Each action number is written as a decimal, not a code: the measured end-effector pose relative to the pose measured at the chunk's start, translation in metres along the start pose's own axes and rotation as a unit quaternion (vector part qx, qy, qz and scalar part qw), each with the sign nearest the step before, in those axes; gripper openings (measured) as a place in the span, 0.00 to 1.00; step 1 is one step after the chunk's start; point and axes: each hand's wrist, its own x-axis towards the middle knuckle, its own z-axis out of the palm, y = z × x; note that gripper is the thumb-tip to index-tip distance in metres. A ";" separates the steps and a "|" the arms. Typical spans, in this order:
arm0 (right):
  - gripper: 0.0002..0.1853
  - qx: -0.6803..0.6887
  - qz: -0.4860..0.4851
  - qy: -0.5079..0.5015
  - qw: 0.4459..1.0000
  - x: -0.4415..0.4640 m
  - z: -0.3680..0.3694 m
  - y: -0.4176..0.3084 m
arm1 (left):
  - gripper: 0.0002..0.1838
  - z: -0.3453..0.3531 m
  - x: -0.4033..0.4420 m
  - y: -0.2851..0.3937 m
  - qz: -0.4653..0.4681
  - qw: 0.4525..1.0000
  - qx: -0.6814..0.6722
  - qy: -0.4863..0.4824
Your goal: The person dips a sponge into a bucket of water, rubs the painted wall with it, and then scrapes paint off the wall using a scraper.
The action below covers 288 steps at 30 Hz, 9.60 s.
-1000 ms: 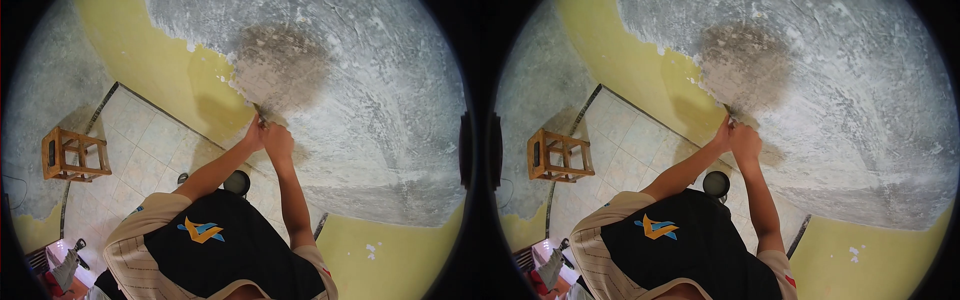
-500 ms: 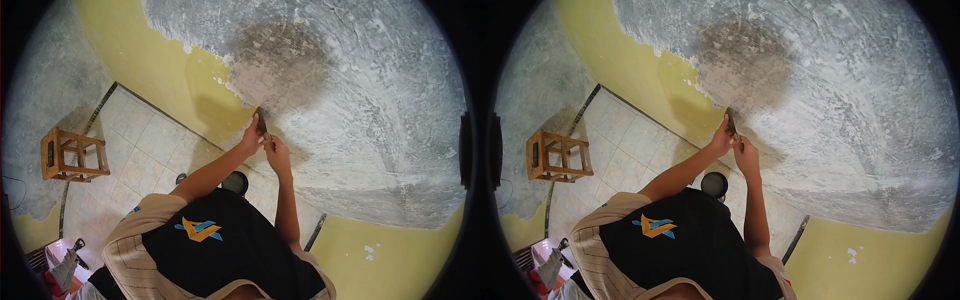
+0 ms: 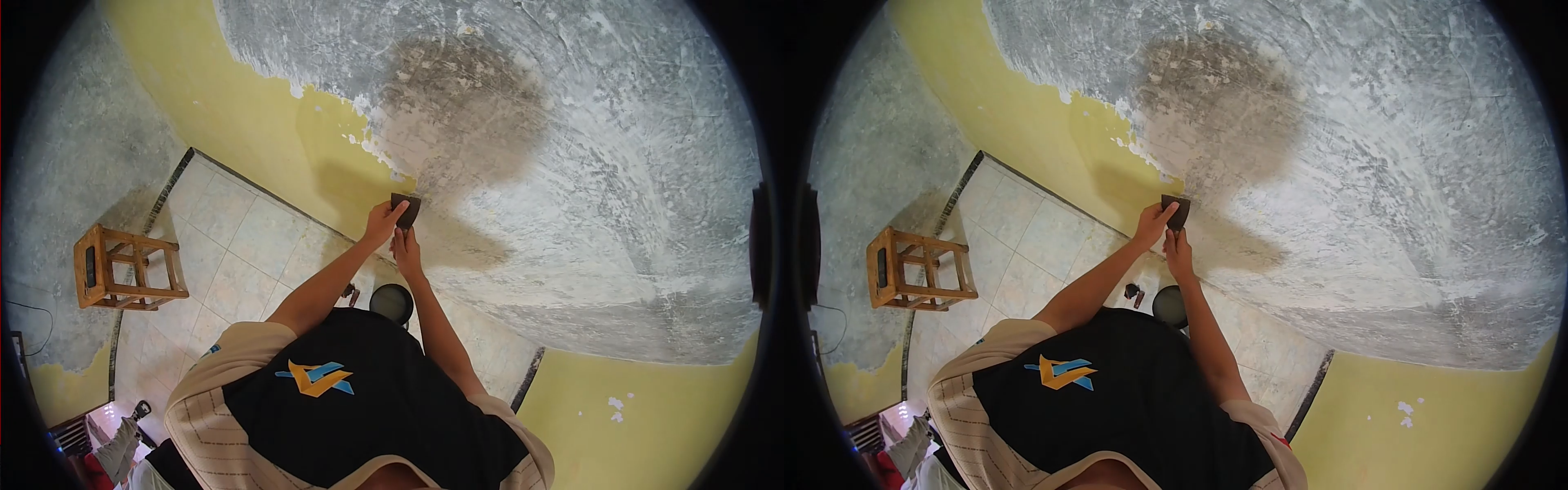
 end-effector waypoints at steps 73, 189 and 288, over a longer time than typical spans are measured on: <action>0.10 0.336 -0.039 -0.005 0.941 0.050 0.066 -0.040 | 0.23 -0.021 0.033 0.071 0.027 0.997 0.073 -0.007; 0.18 0.258 0.002 0.014 0.966 0.027 0.053 -0.014 | 0.25 -0.003 0.015 0.062 -0.043 0.996 0.042 0.070; 0.15 0.089 -0.082 0.069 0.990 0.034 0.039 -0.048 | 0.25 -0.006 0.019 0.081 -0.107 0.991 -0.079 0.018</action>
